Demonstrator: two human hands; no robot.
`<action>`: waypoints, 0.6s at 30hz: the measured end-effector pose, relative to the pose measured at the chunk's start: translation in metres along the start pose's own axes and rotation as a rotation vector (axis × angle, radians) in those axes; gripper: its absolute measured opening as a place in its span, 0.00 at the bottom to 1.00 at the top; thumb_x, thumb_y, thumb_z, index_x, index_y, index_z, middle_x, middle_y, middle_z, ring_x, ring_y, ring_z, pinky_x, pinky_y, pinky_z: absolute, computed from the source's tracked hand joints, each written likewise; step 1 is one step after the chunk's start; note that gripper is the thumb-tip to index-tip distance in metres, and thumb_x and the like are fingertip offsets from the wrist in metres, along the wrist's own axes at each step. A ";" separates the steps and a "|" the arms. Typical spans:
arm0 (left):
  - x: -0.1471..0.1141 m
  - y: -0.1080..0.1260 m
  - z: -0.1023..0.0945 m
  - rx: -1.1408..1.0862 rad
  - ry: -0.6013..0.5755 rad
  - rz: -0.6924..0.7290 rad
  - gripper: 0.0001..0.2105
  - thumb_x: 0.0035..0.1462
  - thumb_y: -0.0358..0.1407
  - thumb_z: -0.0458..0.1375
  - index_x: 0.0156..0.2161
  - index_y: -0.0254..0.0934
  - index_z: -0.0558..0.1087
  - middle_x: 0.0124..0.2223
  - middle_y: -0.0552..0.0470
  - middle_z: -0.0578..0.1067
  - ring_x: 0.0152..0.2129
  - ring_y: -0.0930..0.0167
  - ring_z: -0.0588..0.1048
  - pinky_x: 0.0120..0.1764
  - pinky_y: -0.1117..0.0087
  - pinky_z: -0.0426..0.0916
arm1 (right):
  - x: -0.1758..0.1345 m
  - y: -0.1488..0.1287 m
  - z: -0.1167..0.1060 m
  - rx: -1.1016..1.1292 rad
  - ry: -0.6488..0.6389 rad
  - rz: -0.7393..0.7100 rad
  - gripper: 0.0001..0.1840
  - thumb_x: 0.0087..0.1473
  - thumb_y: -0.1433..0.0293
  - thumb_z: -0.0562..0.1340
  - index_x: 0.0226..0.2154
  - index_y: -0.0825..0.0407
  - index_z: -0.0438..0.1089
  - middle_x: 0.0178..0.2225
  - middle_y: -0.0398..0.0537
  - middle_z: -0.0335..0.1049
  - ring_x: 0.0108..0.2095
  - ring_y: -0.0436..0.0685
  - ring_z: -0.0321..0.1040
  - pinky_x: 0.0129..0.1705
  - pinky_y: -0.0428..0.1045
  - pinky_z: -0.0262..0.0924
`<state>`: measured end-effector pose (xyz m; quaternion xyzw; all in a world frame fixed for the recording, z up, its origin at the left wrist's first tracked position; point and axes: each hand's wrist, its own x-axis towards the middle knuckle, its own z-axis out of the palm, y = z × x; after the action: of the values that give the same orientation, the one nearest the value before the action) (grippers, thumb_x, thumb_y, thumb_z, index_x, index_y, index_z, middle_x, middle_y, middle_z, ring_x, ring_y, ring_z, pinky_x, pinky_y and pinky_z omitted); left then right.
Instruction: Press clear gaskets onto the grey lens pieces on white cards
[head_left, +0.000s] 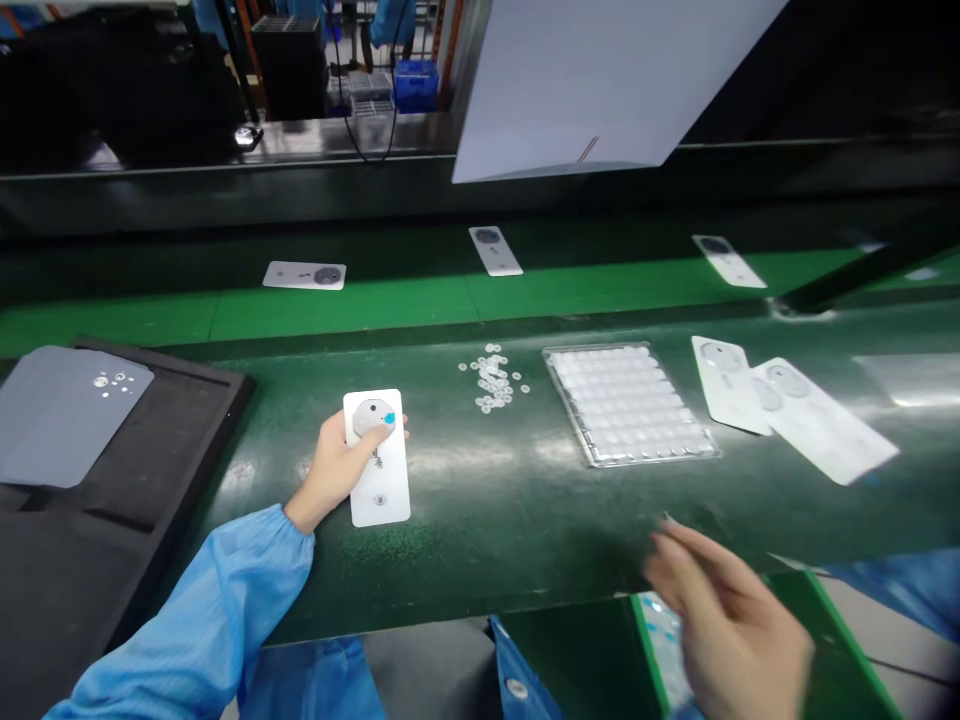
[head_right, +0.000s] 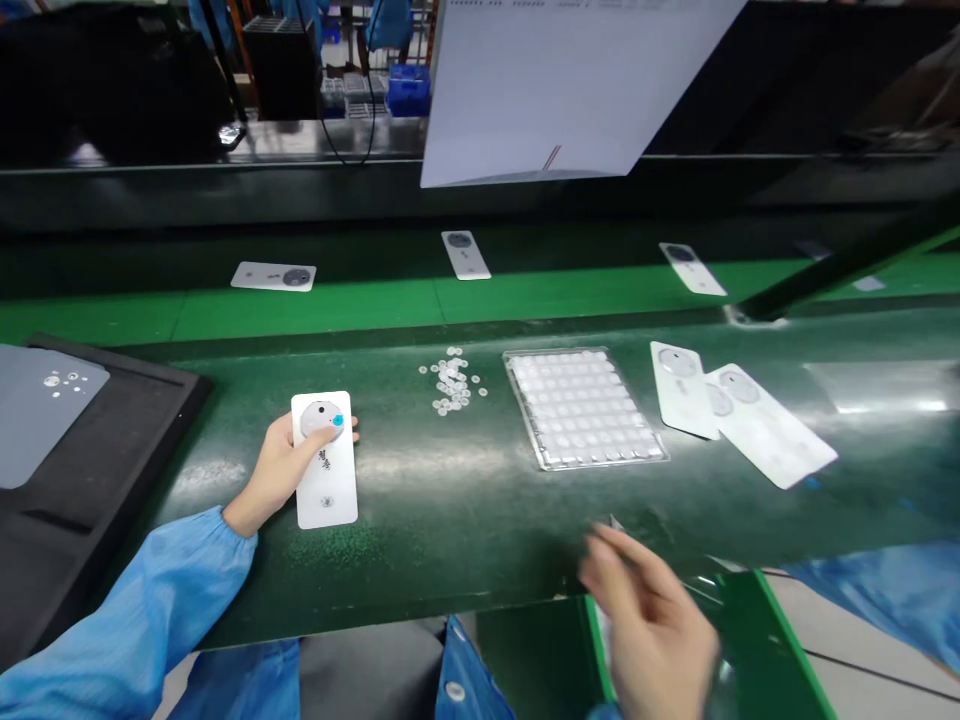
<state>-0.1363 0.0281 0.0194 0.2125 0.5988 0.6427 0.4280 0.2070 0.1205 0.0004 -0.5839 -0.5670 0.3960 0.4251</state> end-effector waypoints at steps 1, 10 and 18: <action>-0.001 0.000 0.001 0.011 0.005 0.002 0.22 0.51 0.44 0.71 0.45 0.30 0.78 0.44 0.37 0.83 0.37 0.56 0.83 0.33 0.65 0.78 | -0.004 -0.009 0.022 -0.028 -0.069 -0.052 0.19 0.49 0.54 0.72 0.40 0.48 0.79 0.29 0.51 0.76 0.26 0.59 0.71 0.27 0.56 0.65; 0.000 -0.003 -0.003 0.248 0.079 0.178 0.14 0.52 0.41 0.69 0.38 0.32 0.78 0.35 0.46 0.82 0.31 0.67 0.79 0.33 0.71 0.72 | -0.015 -0.089 0.192 0.018 -0.545 -0.633 0.09 0.65 0.66 0.62 0.42 0.51 0.77 0.39 0.50 0.78 0.26 0.51 0.69 0.29 0.49 0.66; 0.000 -0.005 -0.002 0.251 0.043 0.180 0.12 0.53 0.38 0.67 0.40 0.32 0.79 0.35 0.48 0.81 0.31 0.68 0.77 0.33 0.72 0.70 | -0.012 -0.092 0.200 -0.079 -0.524 -0.649 0.10 0.65 0.64 0.61 0.35 0.51 0.75 0.34 0.48 0.75 0.23 0.51 0.64 0.27 0.49 0.61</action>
<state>-0.1365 0.0260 0.0141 0.3034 0.6622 0.6027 0.3260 -0.0119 0.1175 0.0218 -0.2704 -0.8253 0.3544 0.3465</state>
